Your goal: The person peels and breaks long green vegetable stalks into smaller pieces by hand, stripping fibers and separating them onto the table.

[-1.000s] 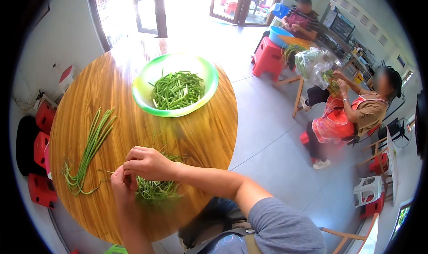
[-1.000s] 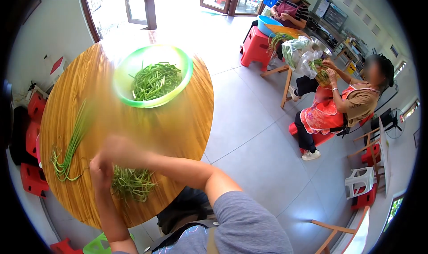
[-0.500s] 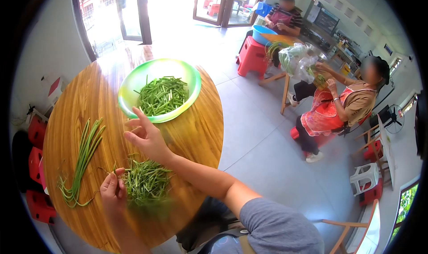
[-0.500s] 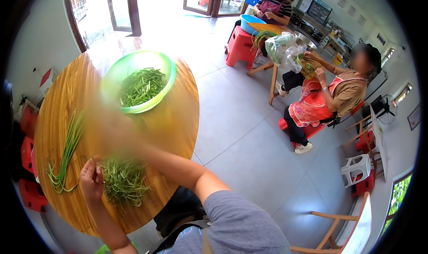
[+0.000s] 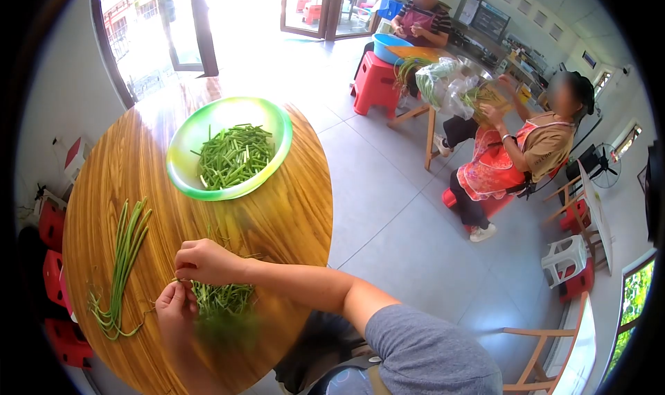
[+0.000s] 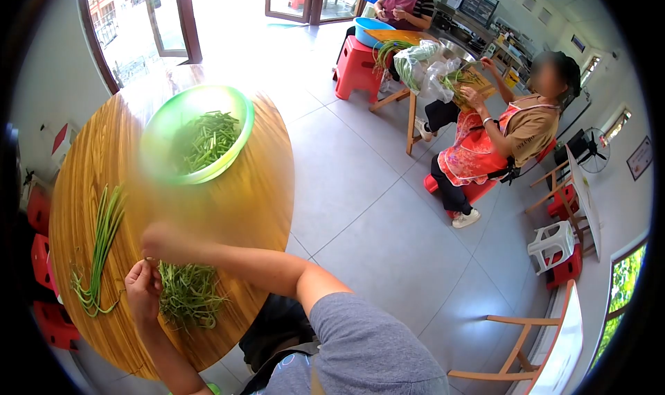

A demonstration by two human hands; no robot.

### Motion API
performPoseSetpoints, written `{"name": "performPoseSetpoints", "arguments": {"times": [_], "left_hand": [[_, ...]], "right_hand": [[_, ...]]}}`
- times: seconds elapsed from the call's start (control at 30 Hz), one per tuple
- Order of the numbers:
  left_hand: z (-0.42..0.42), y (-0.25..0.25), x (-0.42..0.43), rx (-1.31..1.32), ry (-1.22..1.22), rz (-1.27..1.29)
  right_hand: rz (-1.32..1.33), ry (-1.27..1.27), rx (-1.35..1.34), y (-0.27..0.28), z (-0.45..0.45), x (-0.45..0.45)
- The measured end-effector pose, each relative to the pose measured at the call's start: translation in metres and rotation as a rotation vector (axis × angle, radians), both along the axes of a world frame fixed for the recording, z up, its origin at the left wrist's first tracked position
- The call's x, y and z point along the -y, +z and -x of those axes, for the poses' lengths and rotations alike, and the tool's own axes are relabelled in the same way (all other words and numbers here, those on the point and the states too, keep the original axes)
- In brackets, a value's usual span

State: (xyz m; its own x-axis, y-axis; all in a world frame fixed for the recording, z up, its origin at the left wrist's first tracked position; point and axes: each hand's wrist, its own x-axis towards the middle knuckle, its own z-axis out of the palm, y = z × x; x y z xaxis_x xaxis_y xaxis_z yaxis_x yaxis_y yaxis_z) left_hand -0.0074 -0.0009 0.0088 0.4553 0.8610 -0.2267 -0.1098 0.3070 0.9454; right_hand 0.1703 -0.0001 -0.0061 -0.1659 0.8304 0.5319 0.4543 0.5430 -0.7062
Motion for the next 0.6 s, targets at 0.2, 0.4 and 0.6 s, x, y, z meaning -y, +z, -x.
{"name": "performPoseSetpoints", "arguments": {"times": [0.2,0.4,0.6], "left_hand": [[0.000,-0.013,-0.011,0.224,0.274,0.088],[0.020,-0.011,-0.026,0.333,0.474,0.047],[0.015,-0.007,-0.017,0.135,0.374,-0.139]], "right_hand": [[-0.357,0.091,0.055,0.004,0.008,0.011],[0.510,0.683,-0.248,0.021,0.002,0.024],[0.559,0.519,0.024,0.022,-0.006,0.017]]}}
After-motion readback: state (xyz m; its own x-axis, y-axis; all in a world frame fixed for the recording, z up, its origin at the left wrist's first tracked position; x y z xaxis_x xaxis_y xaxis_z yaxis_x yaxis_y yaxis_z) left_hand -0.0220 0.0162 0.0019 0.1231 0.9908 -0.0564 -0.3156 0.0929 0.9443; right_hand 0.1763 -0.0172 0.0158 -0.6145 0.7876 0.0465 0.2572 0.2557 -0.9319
